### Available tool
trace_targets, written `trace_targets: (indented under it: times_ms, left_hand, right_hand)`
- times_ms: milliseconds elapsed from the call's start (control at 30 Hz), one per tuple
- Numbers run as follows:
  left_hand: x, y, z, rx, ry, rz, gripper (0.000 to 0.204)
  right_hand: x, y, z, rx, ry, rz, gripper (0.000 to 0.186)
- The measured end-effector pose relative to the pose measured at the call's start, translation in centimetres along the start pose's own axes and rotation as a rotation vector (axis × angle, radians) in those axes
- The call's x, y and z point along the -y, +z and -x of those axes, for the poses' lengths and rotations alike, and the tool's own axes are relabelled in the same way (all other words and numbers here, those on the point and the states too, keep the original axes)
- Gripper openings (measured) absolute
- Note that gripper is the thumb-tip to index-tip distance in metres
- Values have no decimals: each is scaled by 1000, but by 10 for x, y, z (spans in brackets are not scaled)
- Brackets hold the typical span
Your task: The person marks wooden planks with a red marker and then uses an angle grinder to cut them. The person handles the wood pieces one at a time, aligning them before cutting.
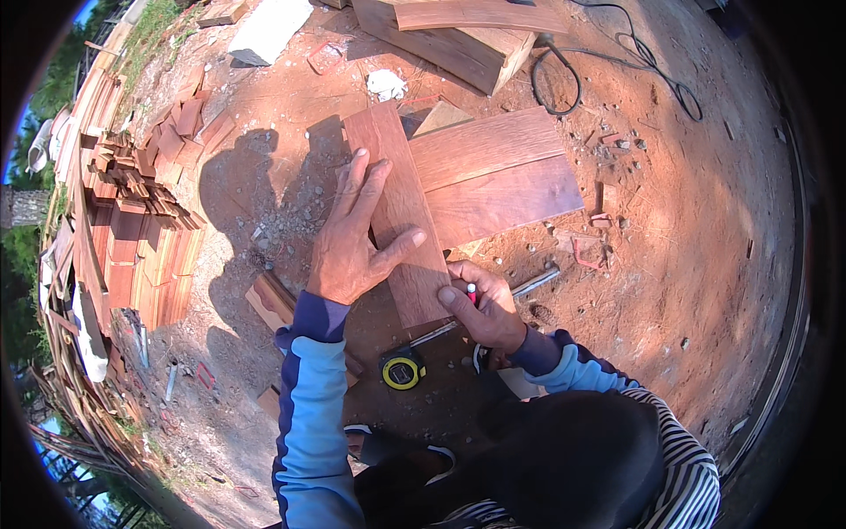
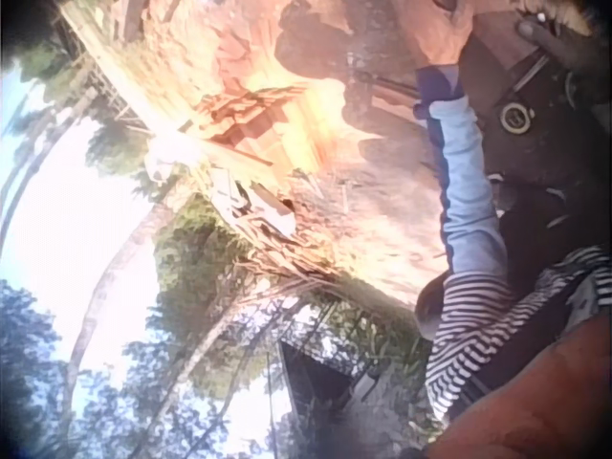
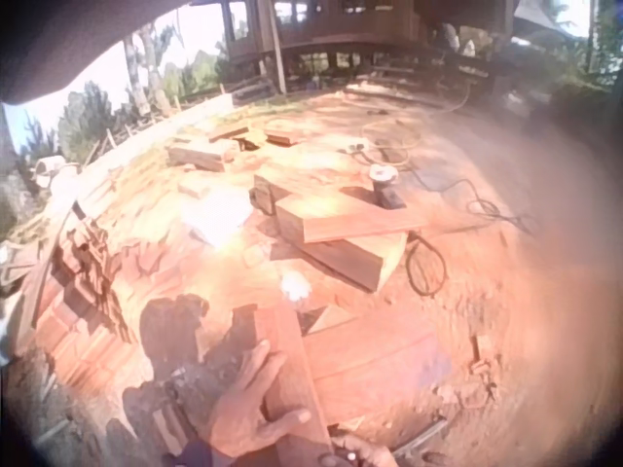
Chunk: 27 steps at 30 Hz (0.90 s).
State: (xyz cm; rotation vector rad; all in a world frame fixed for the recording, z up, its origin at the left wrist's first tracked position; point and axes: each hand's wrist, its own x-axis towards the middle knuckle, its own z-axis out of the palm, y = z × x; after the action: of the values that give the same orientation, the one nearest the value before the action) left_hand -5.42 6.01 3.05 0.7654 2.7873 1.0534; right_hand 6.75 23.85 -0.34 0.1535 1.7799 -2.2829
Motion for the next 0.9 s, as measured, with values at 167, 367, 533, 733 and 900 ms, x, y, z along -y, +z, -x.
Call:
trace_targets:
  times_ms: [167, 367, 533, 733, 900]
  left_hand:
    - [-1, -3, 2, -5, -13, 6, 78]
    - [-4, -4, 3, 2, -42, -3, 77]
    - [-2, -4, 3, 2, -47, -3, 78]
    - [-2, -2, 2, -2, -48, 16, 78]
    - [-4, -4, 2, -4, -63, 43, 78]
  right_hand:
    - [11, -4, -3, 43, -3, 147, 18]
    - [12, -3, -1, 45, 25, 106, 21]
    - [15, -2, -2, 58, 29, 100, 22]
    - [12, -5, -2, 67, 23, 125, 23]
    - [13, -4, -2, 62, 29, 117, 24]
